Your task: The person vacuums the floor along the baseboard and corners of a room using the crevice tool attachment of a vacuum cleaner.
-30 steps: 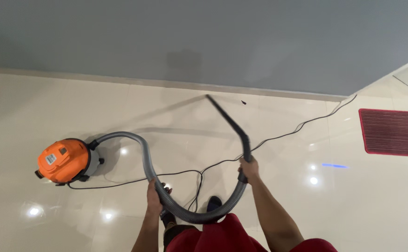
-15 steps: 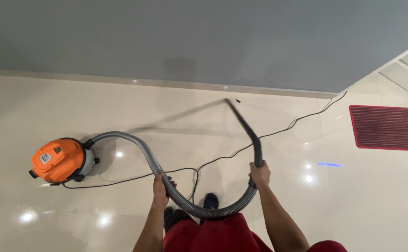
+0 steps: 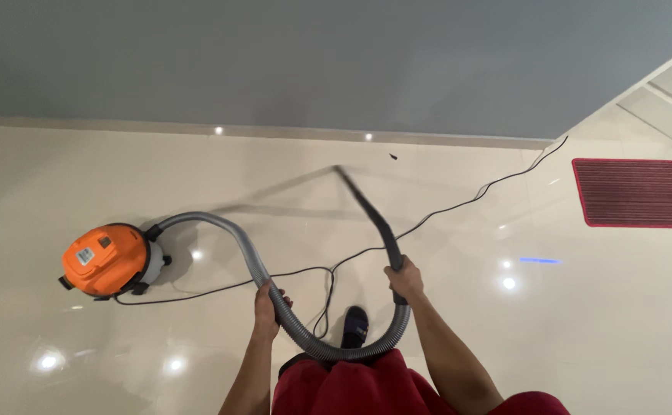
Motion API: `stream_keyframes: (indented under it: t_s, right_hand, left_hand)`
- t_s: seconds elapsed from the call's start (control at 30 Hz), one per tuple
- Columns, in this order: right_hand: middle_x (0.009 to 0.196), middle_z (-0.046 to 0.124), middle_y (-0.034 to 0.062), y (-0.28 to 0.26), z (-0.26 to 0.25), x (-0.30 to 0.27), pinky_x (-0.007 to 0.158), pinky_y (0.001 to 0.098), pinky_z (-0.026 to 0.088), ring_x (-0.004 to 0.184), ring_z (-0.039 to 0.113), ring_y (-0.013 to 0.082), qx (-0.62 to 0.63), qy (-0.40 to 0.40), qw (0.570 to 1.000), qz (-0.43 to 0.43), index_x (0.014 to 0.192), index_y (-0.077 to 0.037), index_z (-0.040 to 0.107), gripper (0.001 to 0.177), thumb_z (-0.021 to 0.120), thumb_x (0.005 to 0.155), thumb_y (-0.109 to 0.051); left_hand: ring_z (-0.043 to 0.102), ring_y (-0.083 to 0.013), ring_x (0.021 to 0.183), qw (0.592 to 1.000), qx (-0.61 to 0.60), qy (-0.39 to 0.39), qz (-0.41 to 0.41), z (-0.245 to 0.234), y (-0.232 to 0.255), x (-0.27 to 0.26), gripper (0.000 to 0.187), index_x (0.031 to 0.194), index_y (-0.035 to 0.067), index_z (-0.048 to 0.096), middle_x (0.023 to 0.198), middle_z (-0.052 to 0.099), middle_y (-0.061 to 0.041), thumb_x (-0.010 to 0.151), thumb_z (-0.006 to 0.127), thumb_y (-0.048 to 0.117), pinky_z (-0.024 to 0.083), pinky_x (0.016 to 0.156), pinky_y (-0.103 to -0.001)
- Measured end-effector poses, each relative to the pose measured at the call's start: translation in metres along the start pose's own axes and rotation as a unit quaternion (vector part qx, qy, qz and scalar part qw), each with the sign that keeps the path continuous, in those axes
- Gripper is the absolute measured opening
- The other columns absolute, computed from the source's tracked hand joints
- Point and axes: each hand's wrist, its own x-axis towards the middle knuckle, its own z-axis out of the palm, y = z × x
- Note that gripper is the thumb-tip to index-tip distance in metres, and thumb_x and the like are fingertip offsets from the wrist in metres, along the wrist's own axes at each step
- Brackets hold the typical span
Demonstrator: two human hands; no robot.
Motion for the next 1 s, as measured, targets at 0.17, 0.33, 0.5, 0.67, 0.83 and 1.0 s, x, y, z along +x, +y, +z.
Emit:
stream_keyframes:
  t_s: [0.17, 0.33, 0.5, 0.67, 0.83, 1.0]
  right_hand:
    - [0.071, 0.076, 0.0084, -0.019, 0.023, -0.016, 0.068, 0.0362, 0.058, 0.063, 0.075, 0.0193, -0.054, -0.033, 0.998, -0.004, 0.104, -0.013, 0.064, 0.032, 0.070, 0.082, -0.036]
    - [0.075, 0.075, 0.0093, 0.009, 0.008, -0.030, 0.069, 0.0393, 0.061, 0.063, 0.076, 0.0213, 0.037, 0.040, 0.998, 0.040, 0.106, -0.010, 0.065, 0.035, 0.071, 0.082, -0.036]
    - [0.076, 0.077, 0.0101, 0.028, -0.014, -0.047, 0.077, 0.0393, 0.059, 0.068, 0.076, 0.0214, 0.020, 0.108, 0.987, 0.119, 0.111, -0.010, 0.064, 0.039, 0.069, 0.085, -0.038]
    - [0.076, 0.077, 0.0116, 0.042, -0.017, -0.060, 0.079, 0.0406, 0.059, 0.069, 0.077, 0.0245, 0.010, 0.133, 0.982, 0.138, 0.115, -0.009, 0.061, 0.040, 0.068, 0.085, -0.035]
    - [0.074, 0.075, 0.0123, 0.054, 0.004, -0.083, 0.073, 0.0411, 0.059, 0.067, 0.076, 0.0261, 0.000, 0.092, 0.993, 0.073, 0.109, -0.007, 0.062, 0.039, 0.071, 0.083, -0.035]
    - [0.070, 0.073, 0.0127, 0.049, 0.037, -0.106, 0.066, 0.0404, 0.059, 0.062, 0.075, 0.0244, 0.010, 0.018, 1.000, -0.002, 0.103, -0.006, 0.063, 0.034, 0.072, 0.081, -0.030]
  left_hand:
    - [0.056, -0.0223, 0.063, 1.000, 0.006, 0.004, -0.013, -0.011, 0.007, -0.005, 0.038, 0.121, 0.006, 0.043, 0.088, 0.054, -0.010, 0.102, 0.049, 0.039, 0.055, 0.059, -0.040]
    - [0.056, -0.0227, 0.063, 1.000, -0.004, -0.006, -0.006, -0.025, 0.009, -0.007, 0.040, 0.120, 0.005, 0.043, 0.089, 0.054, -0.011, 0.102, 0.049, 0.040, 0.056, 0.059, -0.040]
    - [0.059, -0.0243, 0.069, 1.000, 0.014, -0.003, -0.008, -0.037, 0.007, -0.018, 0.040, 0.121, 0.005, 0.043, 0.092, 0.054, -0.012, 0.101, 0.051, 0.038, 0.058, 0.064, -0.042]
    - [0.063, -0.0268, 0.072, 0.999, 0.018, -0.018, -0.021, -0.055, -0.001, -0.016, 0.041, 0.121, 0.004, 0.042, 0.093, 0.056, -0.012, 0.097, 0.058, 0.034, 0.062, 0.069, -0.044]
    - [0.063, -0.0259, 0.067, 0.997, 0.068, -0.013, -0.035, -0.061, -0.014, -0.020, 0.040, 0.115, 0.004, 0.045, 0.085, 0.058, -0.013, 0.097, 0.059, 0.037, 0.060, 0.064, -0.041]
    - [0.061, -0.0229, 0.062, 0.994, 0.110, -0.018, -0.020, -0.061, -0.019, -0.022, 0.038, 0.107, 0.003, 0.046, 0.078, 0.059, -0.013, 0.098, 0.060, 0.038, 0.054, 0.056, -0.036]
